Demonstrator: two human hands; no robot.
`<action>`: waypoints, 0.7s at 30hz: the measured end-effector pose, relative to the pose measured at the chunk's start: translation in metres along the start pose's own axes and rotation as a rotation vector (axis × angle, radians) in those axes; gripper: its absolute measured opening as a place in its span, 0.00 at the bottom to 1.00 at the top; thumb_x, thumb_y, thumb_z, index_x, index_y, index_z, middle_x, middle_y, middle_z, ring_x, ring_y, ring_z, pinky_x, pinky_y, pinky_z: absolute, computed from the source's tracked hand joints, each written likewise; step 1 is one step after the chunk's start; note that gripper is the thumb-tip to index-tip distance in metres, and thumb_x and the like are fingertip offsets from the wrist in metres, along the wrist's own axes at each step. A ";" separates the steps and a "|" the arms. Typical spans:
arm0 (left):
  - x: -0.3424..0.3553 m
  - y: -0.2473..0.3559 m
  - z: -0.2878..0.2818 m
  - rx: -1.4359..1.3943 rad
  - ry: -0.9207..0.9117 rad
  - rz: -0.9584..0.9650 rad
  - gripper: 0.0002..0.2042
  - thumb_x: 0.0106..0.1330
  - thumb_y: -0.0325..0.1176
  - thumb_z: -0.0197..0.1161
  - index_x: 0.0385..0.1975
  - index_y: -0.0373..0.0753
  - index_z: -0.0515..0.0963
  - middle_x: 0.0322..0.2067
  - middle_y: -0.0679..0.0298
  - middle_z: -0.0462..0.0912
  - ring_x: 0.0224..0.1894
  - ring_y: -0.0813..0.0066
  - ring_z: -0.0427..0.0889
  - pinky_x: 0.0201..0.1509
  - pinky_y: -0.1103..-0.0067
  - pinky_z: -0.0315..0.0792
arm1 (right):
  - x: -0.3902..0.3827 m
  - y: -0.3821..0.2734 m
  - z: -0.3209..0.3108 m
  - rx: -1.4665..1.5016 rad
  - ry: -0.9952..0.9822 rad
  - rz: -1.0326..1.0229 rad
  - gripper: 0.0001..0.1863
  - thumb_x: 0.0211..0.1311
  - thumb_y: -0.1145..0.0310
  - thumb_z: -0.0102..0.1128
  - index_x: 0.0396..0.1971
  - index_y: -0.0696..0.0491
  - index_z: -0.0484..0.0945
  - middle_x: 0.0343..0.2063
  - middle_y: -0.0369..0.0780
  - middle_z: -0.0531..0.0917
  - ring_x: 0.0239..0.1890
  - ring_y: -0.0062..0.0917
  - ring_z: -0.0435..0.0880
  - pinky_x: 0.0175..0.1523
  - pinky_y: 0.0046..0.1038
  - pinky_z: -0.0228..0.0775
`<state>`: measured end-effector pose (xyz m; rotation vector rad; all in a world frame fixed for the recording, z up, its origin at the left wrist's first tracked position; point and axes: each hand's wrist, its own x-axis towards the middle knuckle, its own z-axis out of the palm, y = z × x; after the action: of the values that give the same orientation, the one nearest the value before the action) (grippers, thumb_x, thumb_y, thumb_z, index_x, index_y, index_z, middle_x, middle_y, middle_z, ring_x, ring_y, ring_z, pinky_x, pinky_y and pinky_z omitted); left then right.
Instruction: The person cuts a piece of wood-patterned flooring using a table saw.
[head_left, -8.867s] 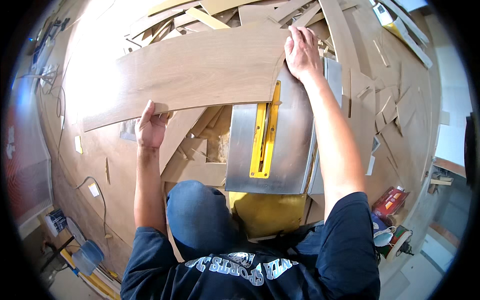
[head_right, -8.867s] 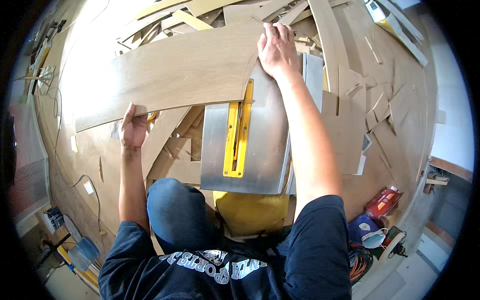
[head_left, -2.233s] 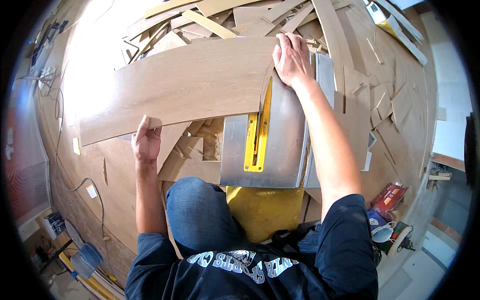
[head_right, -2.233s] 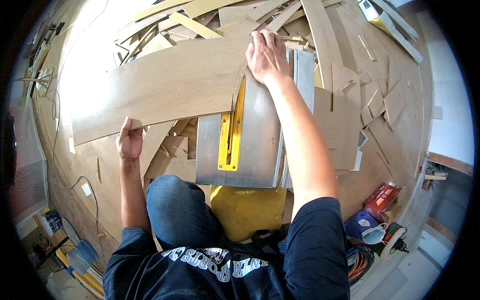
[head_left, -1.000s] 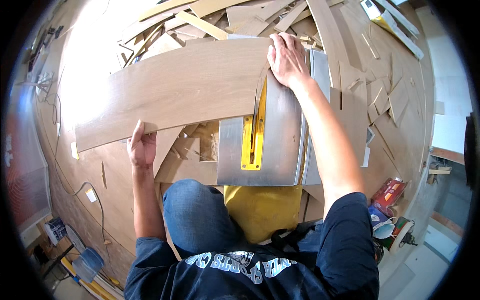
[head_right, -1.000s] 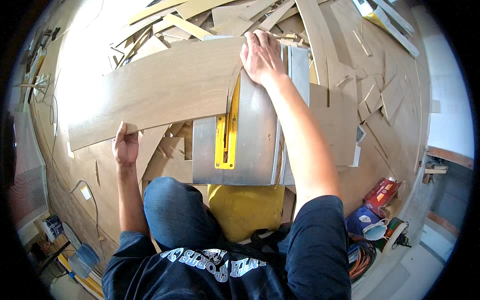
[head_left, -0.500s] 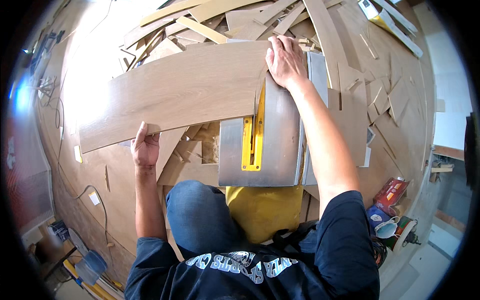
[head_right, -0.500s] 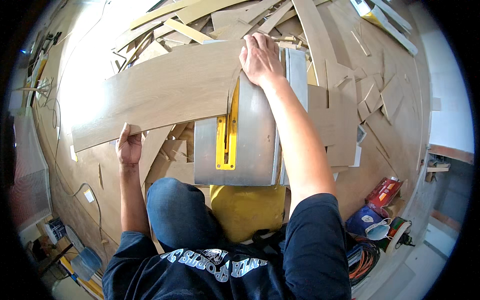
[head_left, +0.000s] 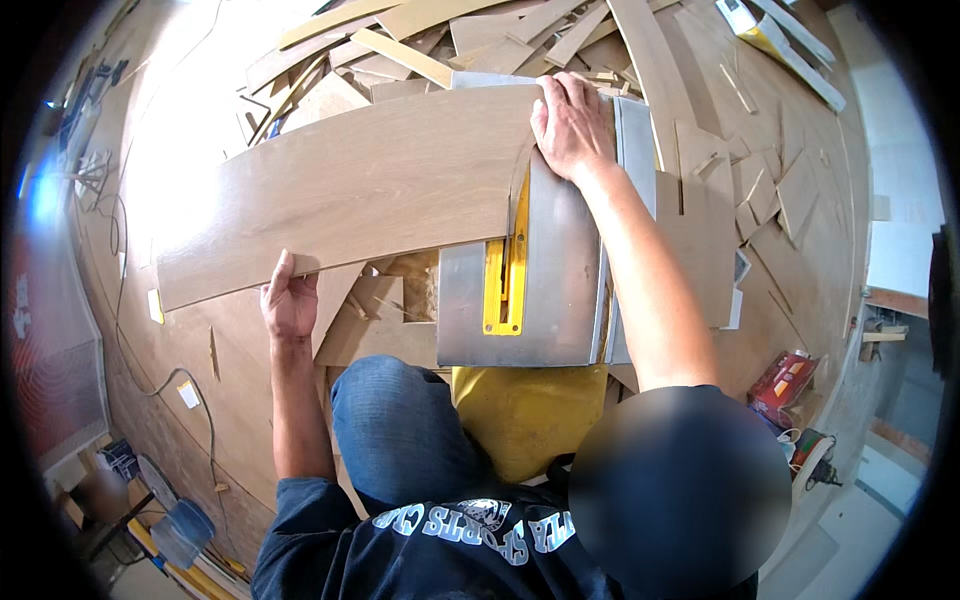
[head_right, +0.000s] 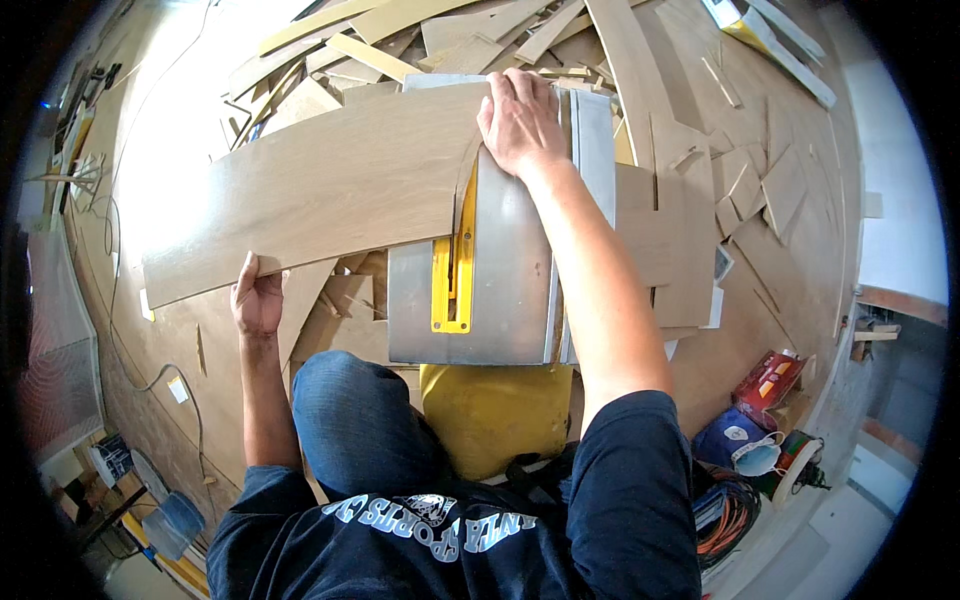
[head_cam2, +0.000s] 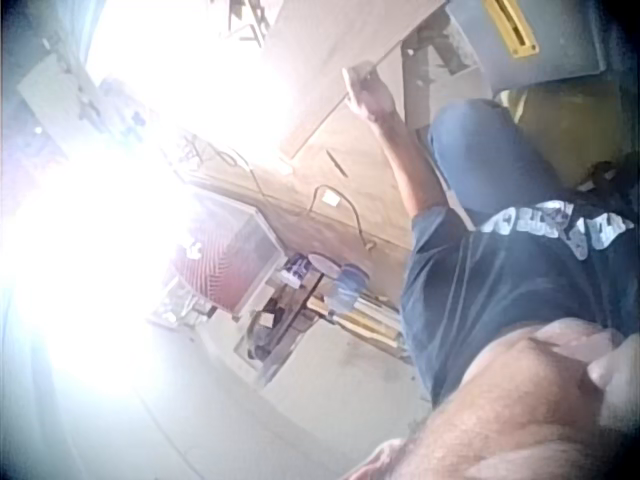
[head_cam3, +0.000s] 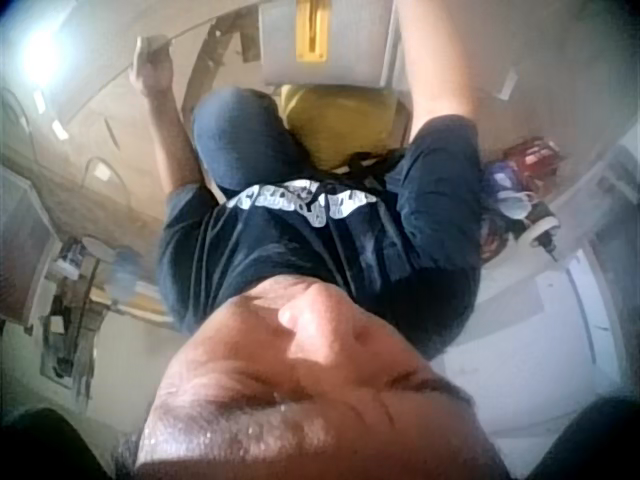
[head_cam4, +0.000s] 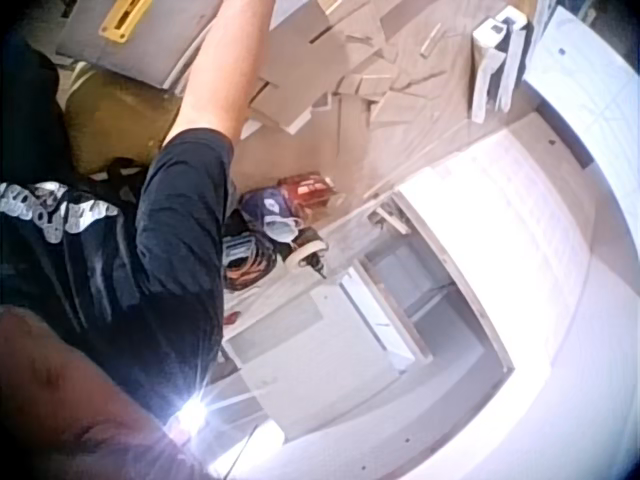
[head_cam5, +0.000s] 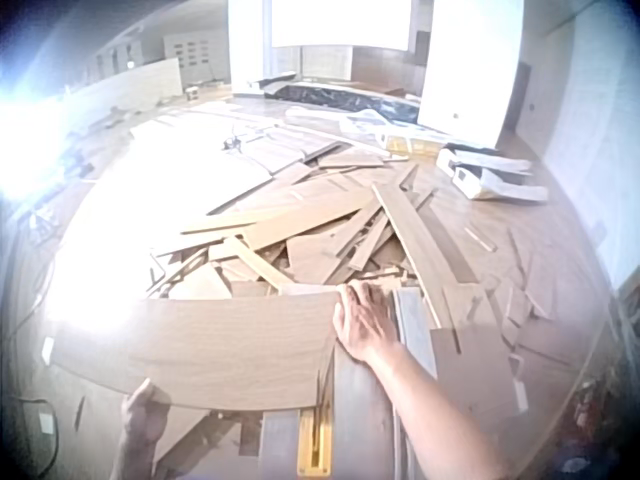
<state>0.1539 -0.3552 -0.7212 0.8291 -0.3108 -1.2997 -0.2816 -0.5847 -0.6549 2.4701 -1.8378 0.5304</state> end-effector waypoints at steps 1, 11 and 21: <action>-0.001 -0.001 -0.001 -0.011 -0.008 0.003 0.07 0.78 0.26 0.62 0.45 0.32 0.86 0.48 0.59 0.89 0.51 0.65 0.89 0.59 0.65 0.86 | 0.000 0.000 0.000 -0.003 0.003 -0.005 0.23 0.78 0.58 0.47 0.66 0.52 0.69 0.67 0.46 0.70 0.73 0.44 0.64 0.79 0.47 0.57; -0.013 -0.003 -0.008 -0.051 -0.014 0.008 0.09 0.80 0.26 0.59 0.48 0.32 0.86 0.48 0.59 0.90 0.51 0.65 0.89 0.60 0.64 0.85 | -0.011 0.000 0.002 0.036 0.059 -0.071 0.24 0.78 0.58 0.48 0.66 0.55 0.70 0.66 0.48 0.71 0.72 0.44 0.66 0.77 0.47 0.57; 0.047 -0.005 0.017 -0.040 -0.050 0.003 0.07 0.78 0.26 0.61 0.46 0.32 0.85 0.47 0.58 0.89 0.50 0.64 0.89 0.58 0.65 0.86 | 0.041 0.024 0.016 0.035 -0.003 -0.039 0.26 0.79 0.57 0.43 0.70 0.54 0.67 0.70 0.48 0.69 0.75 0.46 0.64 0.79 0.49 0.55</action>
<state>0.1527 -0.4055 -0.7250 0.7627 -0.3248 -1.3212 -0.2893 -0.6335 -0.6633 2.5248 -1.7924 0.5612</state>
